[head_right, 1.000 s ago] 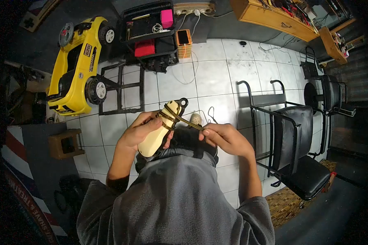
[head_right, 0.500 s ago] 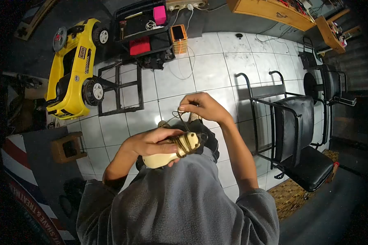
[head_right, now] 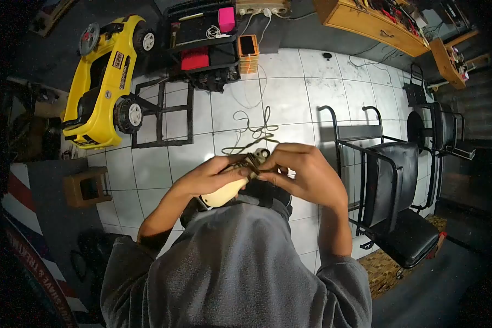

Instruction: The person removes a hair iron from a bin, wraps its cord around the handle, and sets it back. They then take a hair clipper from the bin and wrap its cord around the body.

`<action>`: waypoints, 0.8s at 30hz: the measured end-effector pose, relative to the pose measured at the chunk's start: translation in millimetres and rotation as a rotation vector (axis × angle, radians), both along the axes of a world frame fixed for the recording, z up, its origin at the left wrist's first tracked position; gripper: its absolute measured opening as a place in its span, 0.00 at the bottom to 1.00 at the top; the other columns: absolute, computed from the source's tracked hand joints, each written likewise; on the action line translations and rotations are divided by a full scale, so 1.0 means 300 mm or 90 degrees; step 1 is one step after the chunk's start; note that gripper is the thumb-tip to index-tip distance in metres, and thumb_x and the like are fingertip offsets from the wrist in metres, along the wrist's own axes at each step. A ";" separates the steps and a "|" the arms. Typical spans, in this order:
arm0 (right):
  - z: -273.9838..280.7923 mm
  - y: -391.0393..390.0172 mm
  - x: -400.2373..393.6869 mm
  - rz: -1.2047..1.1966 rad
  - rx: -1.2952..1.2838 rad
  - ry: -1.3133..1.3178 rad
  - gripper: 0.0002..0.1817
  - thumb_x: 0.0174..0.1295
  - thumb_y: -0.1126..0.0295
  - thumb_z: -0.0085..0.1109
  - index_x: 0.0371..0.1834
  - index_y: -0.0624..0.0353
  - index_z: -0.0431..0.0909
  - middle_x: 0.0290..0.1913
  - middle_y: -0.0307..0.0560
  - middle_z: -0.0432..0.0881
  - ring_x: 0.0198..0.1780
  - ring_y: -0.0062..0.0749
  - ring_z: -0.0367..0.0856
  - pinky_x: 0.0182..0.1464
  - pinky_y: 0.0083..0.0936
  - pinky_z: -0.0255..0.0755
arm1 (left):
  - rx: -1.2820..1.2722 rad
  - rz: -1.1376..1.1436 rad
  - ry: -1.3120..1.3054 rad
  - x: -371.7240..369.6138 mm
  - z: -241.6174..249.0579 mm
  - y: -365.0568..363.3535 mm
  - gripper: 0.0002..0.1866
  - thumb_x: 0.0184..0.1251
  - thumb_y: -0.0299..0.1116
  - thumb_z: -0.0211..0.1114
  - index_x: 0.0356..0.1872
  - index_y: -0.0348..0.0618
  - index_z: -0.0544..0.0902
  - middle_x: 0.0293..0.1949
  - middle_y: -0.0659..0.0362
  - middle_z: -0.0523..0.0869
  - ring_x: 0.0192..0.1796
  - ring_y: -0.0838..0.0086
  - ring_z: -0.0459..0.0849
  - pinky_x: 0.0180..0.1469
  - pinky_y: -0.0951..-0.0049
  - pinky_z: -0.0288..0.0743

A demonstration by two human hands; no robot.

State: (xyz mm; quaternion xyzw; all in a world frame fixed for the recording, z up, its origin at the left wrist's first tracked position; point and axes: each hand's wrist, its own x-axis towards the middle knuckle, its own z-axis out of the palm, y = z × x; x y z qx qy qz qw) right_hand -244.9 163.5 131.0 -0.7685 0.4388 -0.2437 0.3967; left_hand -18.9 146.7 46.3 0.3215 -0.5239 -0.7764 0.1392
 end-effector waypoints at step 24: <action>-0.144 0.112 0.041 -0.040 0.222 -0.255 0.14 0.67 0.68 0.57 0.25 0.66 0.77 0.17 0.39 0.75 0.23 0.20 0.77 0.25 0.20 0.68 | -0.706 0.127 -0.434 -0.026 0.023 0.028 0.33 0.66 0.47 0.61 0.67 0.43 0.65 0.28 0.49 0.83 0.24 0.56 0.85 0.21 0.58 0.75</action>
